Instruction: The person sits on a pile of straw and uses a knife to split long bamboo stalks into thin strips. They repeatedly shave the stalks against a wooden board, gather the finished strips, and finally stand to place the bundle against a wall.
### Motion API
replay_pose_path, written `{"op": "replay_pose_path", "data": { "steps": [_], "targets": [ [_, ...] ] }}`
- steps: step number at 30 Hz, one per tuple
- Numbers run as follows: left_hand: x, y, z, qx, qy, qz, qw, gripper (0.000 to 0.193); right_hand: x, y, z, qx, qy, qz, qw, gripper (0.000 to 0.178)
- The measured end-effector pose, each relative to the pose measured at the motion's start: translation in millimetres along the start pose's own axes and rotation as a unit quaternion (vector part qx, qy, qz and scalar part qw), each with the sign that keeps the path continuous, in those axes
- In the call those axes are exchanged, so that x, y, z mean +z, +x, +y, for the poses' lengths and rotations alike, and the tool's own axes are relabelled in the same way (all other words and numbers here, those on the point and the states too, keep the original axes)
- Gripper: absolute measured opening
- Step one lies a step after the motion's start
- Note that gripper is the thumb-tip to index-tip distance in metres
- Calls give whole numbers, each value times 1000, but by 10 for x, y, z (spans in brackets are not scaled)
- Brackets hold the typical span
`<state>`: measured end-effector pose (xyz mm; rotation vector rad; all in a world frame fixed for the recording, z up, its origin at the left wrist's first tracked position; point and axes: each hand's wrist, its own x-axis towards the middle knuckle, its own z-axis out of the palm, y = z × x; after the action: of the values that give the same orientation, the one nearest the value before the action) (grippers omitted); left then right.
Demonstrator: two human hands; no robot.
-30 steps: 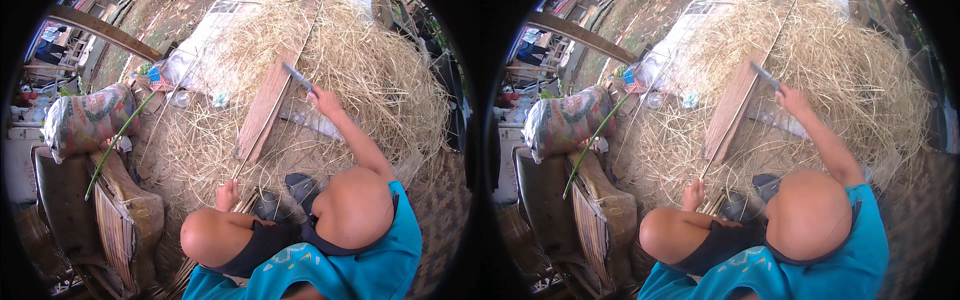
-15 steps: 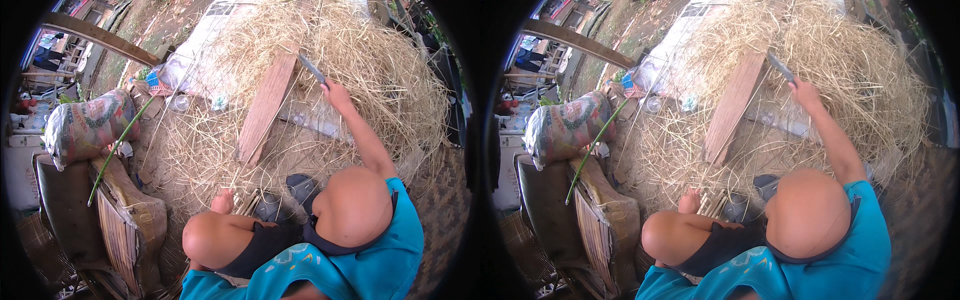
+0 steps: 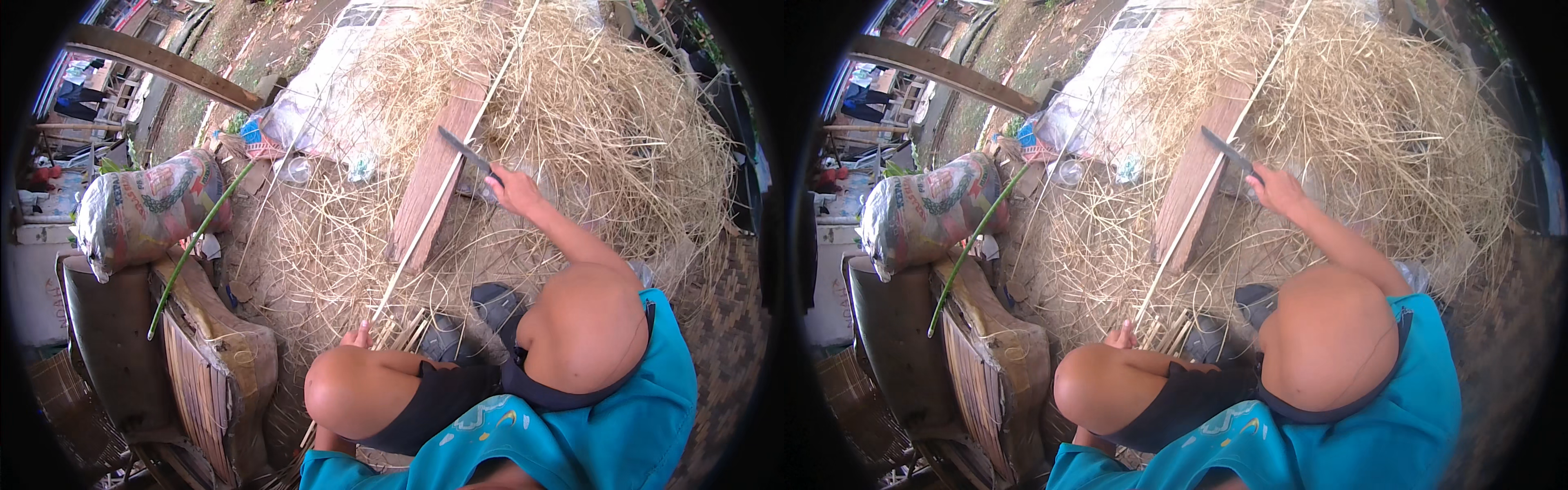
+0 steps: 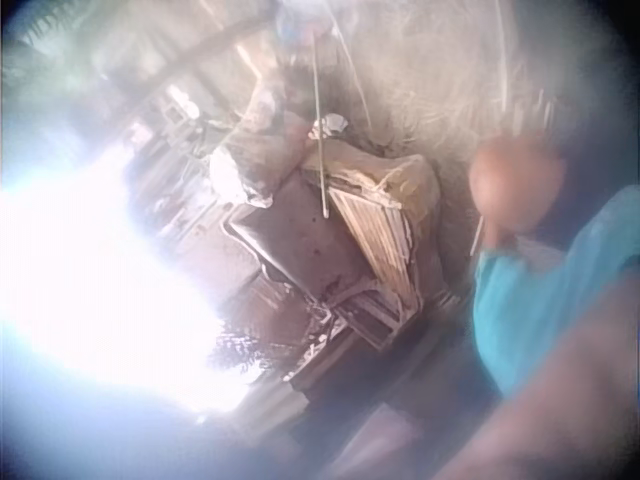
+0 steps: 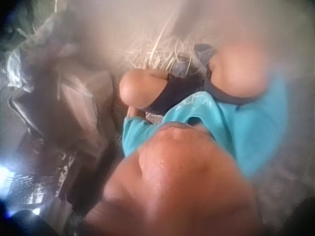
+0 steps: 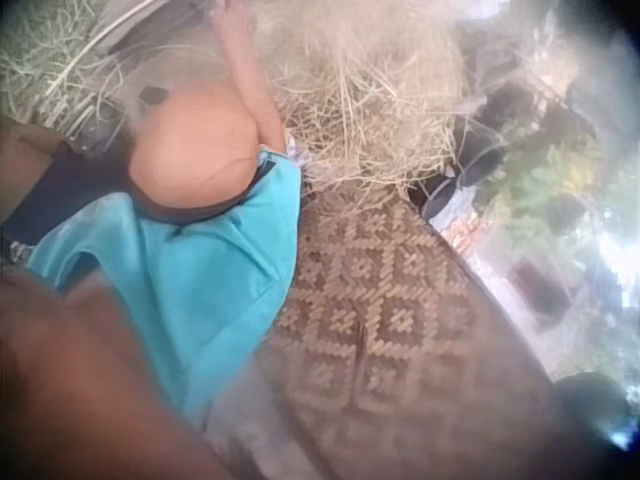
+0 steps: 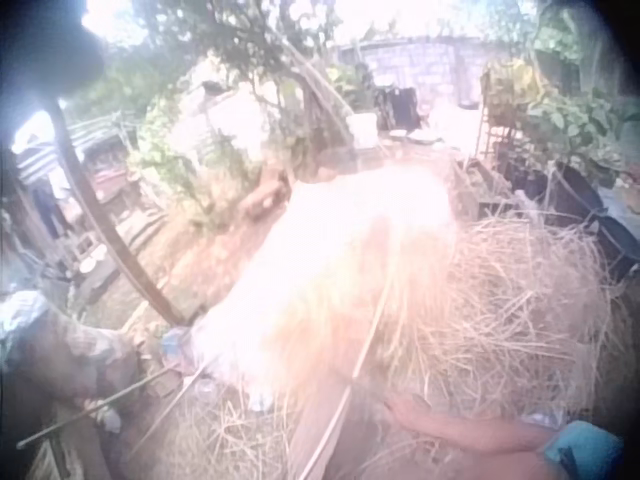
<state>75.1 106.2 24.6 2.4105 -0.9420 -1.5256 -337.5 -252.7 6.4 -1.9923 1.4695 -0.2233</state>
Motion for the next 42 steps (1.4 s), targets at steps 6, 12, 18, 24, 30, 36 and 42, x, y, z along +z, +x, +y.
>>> {"op": "replay_pose_path", "data": {
  "steps": [6, 12, 18, 24, 30, 36, 42],
  "targets": [
    [350, 538, 612, 181, -82, -12, 980, 54, 221, -501, -279, -237, -162, -149, 946, 48],
    [257, 427, 706, 135, -101, -69, 983, 49, 101, -210, -127, -86, -36, -44, 995, 44],
    [-25, 291, -289, -5, -204, -148, 968, 46, -567, 198, 297, 14, -150, 27, 988, 37],
    [303, 292, 364, 270, 12, 128, 954, 37, 54, -324, -293, -86, -54, -50, 994, 48],
    [586, -87, 107, 177, 110, 251, 945, 32, 140, -19, -24, -145, -70, 60, 985, 47],
    [404, -73, 77, 205, 146, 183, 950, 28, -274, 235, 64, 46, -19, -10, 999, 38],
    [563, 406, 648, 234, 200, 168, 936, 38, 480, -468, -219, -174, -83, -32, 981, 45]
  ]
}}
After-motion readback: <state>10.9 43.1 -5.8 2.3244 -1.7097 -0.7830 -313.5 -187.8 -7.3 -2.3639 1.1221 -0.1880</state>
